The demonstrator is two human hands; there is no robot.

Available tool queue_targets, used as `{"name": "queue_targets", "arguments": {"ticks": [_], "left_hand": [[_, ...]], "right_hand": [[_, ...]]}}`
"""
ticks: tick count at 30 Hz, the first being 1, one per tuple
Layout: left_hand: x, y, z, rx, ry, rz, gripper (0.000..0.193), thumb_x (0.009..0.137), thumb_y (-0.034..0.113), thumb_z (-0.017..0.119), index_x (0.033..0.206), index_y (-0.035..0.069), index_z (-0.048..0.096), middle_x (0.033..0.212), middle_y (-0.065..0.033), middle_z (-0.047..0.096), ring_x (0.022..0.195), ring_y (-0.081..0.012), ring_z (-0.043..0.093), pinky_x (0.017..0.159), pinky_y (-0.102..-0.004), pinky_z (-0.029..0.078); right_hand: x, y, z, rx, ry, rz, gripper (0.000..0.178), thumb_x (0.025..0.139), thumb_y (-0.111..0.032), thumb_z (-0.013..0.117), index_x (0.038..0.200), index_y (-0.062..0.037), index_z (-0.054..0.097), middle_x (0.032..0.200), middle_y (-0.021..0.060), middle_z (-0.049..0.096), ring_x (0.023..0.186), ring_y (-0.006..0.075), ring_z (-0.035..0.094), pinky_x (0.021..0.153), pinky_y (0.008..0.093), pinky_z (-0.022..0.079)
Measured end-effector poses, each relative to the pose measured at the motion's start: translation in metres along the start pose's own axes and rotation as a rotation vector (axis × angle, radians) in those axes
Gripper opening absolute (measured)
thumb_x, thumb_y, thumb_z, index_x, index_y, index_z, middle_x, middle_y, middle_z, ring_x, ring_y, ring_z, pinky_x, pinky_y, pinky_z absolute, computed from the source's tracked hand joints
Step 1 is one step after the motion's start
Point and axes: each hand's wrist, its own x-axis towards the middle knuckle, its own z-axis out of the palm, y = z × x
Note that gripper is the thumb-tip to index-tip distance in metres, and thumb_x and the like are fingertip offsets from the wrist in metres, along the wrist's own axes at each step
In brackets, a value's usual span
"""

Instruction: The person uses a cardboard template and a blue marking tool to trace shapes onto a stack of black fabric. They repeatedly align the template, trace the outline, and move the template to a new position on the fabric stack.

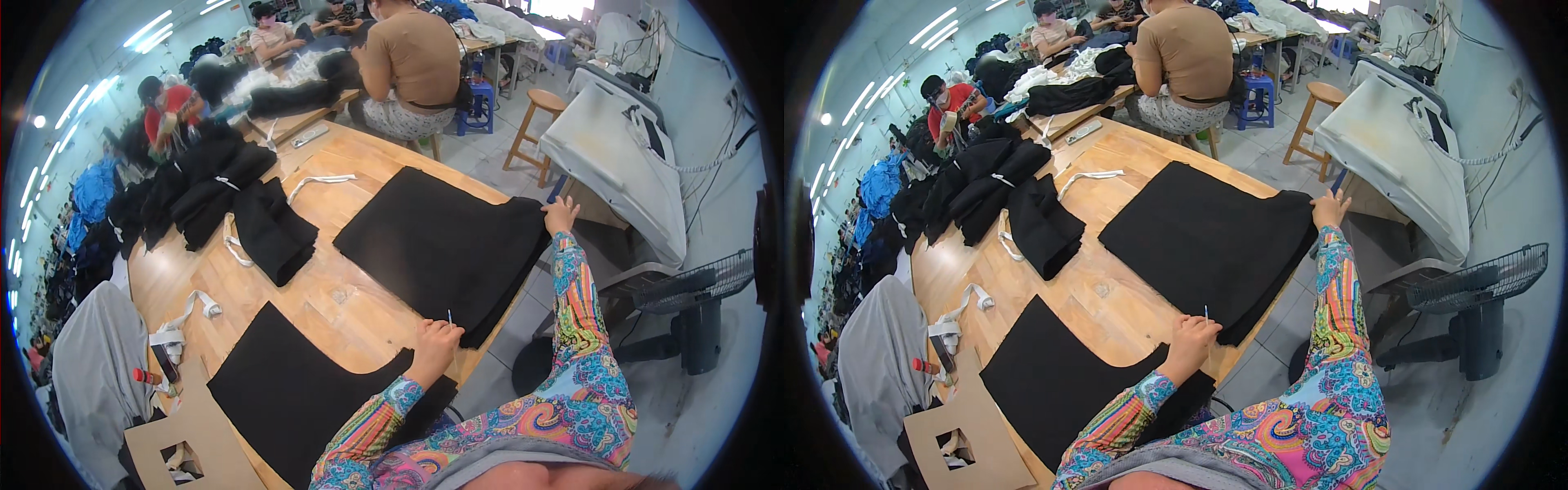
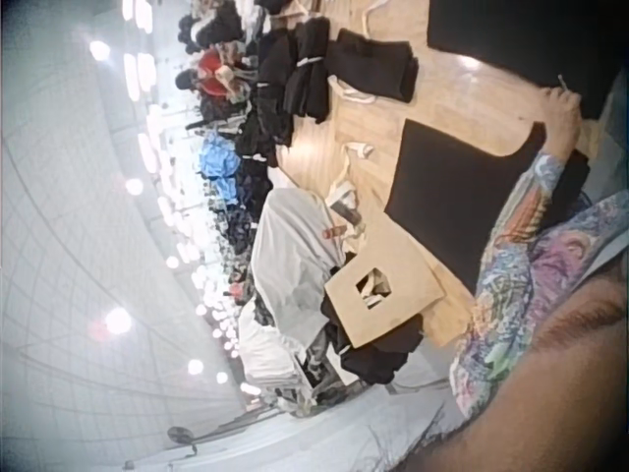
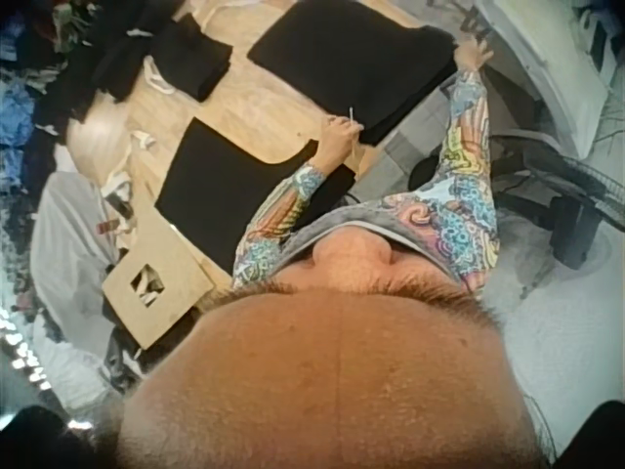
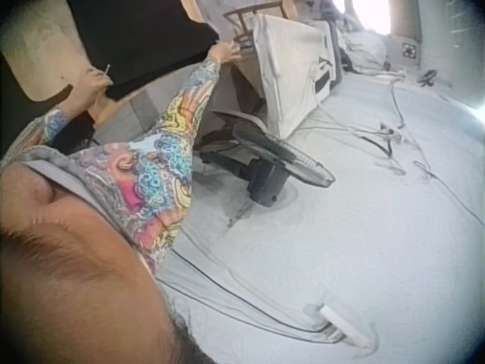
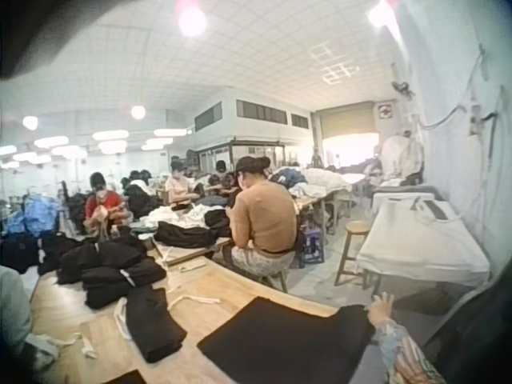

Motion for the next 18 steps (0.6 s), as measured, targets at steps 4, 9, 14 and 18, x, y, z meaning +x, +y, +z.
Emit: {"name": "queue_targets", "arguments": {"ticks": [4, 9, 14, 18], "left_hand": [[-0.008, 0.006, -0.012, -0.097, -0.029, 0.007, 0.018, 0.078, 0.015, 0.069, 0.095, 0.010, 0.065, 0.099, -0.0049, 0.066, 0.102, -0.0211, 0.059, 0.092, -0.0397, 0.037], [-0.062, 0.006, -0.075, -0.261, 0.002, -0.095, 0.017, 0.079, 0.014, 0.068, 0.094, 0.009, 0.062, 0.100, -0.0062, 0.064, 0.098, -0.0218, 0.059, 0.083, -0.0369, 0.041], [-0.128, 0.027, -0.112, -0.211, -0.112, -0.388, 0.022, 0.073, 0.012, 0.073, 0.087, 0.007, 0.056, 0.087, -0.0072, 0.058, 0.084, -0.0265, 0.055, 0.072, -0.0386, 0.045], [-0.150, 0.053, -0.113, -0.157, -0.155, -0.331, 0.026, 0.070, 0.011, 0.072, 0.088, 0.005, 0.053, 0.083, -0.0086, 0.055, 0.085, -0.0276, 0.055, 0.071, -0.0379, 0.046]], "right_hand": [[0.006, 0.010, 0.013, -0.073, 0.053, 0.118, 0.024, 0.083, -0.015, 0.057, 0.099, -0.0228, 0.074, 0.129, 0.0060, 0.053, 0.132, 0.0329, 0.034, 0.110, 0.0595, 0.016], [-0.013, -0.015, -0.002, 0.089, 0.317, -0.039, 0.028, 0.081, -0.014, 0.054, 0.105, -0.0147, 0.069, 0.128, 0.0089, 0.052, 0.129, 0.0361, 0.036, 0.107, 0.0610, 0.021], [-0.050, -0.099, -0.009, 0.394, 0.555, -0.510, 0.031, 0.075, -0.006, 0.058, 0.104, -0.0144, 0.067, 0.125, 0.0101, 0.051, 0.126, 0.0366, 0.036, 0.106, 0.0533, 0.026], [-0.142, -0.236, -0.056, 0.727, 0.426, -0.864, 0.028, 0.074, -0.006, 0.061, 0.100, -0.0132, 0.067, 0.118, 0.0101, 0.054, 0.122, 0.0367, 0.039, 0.104, 0.0488, 0.029]]}}
